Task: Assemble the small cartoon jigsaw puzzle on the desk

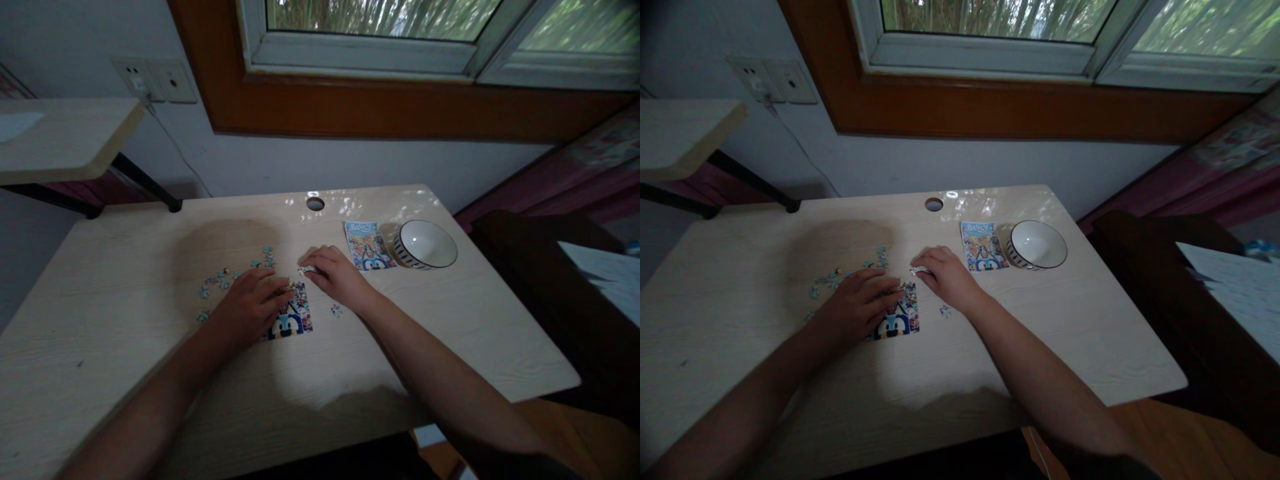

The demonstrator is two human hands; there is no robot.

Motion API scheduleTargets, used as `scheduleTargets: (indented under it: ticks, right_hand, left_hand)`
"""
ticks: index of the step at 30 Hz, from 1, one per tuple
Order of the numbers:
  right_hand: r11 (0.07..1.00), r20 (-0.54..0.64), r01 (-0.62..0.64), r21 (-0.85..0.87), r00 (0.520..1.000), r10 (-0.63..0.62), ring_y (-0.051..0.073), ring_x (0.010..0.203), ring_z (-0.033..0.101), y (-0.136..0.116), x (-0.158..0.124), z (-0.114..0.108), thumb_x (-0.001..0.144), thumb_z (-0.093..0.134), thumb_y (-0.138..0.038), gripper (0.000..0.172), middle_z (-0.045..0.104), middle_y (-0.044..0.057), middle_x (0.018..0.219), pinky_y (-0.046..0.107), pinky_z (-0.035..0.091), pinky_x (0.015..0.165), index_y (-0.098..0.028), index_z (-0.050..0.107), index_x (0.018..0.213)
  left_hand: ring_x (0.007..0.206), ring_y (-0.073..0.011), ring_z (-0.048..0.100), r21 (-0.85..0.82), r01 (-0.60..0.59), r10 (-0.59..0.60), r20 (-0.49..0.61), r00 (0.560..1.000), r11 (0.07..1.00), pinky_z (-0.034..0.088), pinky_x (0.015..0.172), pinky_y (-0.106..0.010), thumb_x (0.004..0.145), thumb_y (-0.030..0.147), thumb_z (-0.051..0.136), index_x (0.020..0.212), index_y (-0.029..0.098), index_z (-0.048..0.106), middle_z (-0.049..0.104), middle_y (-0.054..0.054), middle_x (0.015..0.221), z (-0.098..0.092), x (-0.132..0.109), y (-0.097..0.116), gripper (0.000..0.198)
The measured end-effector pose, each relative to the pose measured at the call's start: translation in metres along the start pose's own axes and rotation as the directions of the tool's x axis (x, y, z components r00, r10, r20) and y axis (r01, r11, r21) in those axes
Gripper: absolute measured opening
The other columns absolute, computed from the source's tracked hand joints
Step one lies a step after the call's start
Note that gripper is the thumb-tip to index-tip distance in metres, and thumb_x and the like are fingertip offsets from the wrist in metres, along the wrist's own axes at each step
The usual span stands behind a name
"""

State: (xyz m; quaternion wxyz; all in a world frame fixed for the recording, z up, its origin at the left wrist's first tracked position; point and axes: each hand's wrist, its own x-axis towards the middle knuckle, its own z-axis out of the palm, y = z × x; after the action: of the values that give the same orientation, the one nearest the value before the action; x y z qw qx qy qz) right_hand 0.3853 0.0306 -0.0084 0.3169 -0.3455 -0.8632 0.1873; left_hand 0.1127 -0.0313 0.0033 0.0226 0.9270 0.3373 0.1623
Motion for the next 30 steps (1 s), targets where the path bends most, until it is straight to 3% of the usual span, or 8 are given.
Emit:
scheduleTargets:
  ticks: [30]
  right_hand:
    - [0.999, -0.015, 0.026, -0.044, 1.000, -0.027, 0.026, 0.108, 0.064, -0.0020, -0.0006, -0.0004, 0.099, 0.065, -0.016, 0.020, 0.074, 0.011, 0.116, 0.046, 0.052, 0.097, -0.022, 0.073, 0.116]
  left_hand:
    - [0.138, -0.0332, 0.049, 0.071, 0.002, -0.004, 0.027, 1.000, 0.997, 0.038, 0.120, -0.060, 0.101, 0.020, 0.061, 0.142, 0.030, 0.065, 0.064, -0.005, 0.143, 0.0022, -0.0024, -0.0014, 0.042]
